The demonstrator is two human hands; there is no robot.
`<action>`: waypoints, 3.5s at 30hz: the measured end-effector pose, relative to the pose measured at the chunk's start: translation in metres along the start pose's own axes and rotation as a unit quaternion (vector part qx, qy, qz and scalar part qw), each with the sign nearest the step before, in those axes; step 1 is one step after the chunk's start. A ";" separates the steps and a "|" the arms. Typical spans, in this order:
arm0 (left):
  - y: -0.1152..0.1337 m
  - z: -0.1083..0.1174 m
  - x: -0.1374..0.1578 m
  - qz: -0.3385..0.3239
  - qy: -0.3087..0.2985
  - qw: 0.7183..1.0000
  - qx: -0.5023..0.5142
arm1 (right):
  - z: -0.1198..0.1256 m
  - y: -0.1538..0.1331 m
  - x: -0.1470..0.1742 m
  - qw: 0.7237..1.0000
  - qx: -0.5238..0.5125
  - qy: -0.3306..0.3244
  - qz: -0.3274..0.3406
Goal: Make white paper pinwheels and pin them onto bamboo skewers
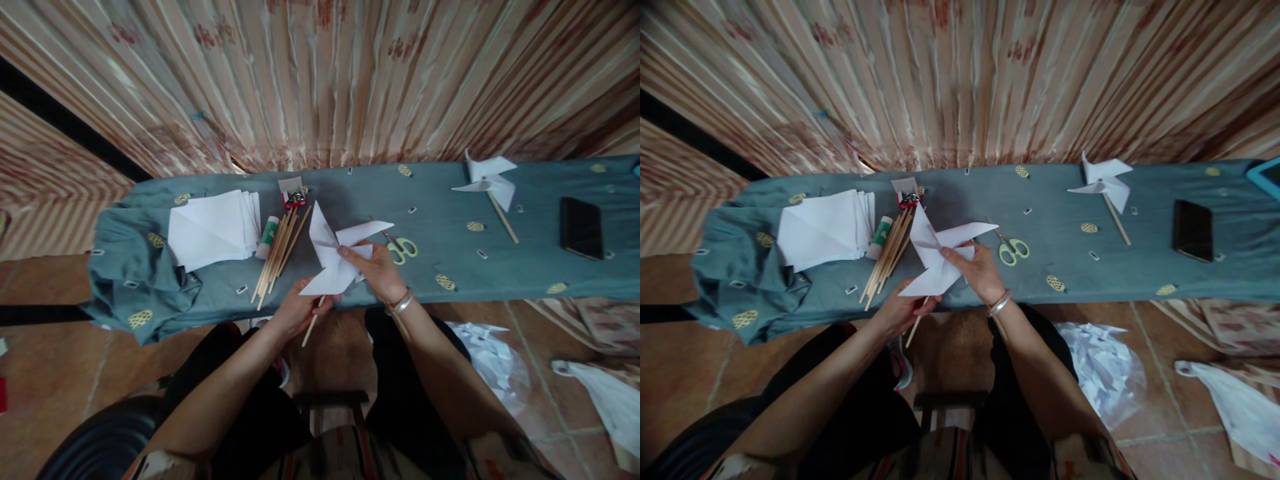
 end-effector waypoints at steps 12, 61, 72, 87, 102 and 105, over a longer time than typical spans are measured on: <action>0.010 0.004 0.010 -0.062 0.057 0.993 -0.086 | -0.009 0.003 0.004 0.999 -0.038 0.006 0.005; -0.054 0.018 0.058 -0.066 0.173 0.979 0.090 | -0.028 0.011 0.023 0.924 0.325 -0.184 0.079; -0.067 0.019 0.049 -0.027 0.178 0.966 0.187 | -0.051 0.000 0.002 0.686 0.677 -0.225 0.144; -0.074 0.017 0.042 0.003 0.189 0.956 0.223 | -0.068 0.007 -0.016 0.615 0.722 -0.292 0.121; -0.073 0.016 0.045 0.020 0.174 0.961 0.213 | -0.076 0.005 -0.023 0.588 0.738 -0.319 0.090; -0.074 0.016 0.044 0.022 0.164 0.961 0.222 | -0.078 0.005 -0.024 0.579 0.742 -0.327 0.091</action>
Point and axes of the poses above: each hand's wrist, its own x-axis away from the middle knuckle, its own z-axis out of the back of the hand, y = z × x, the point moved 6 cm from there along -x, towards the middle knuckle, and after that the axes turned 8 degrees about y, right-handed, at the moved point
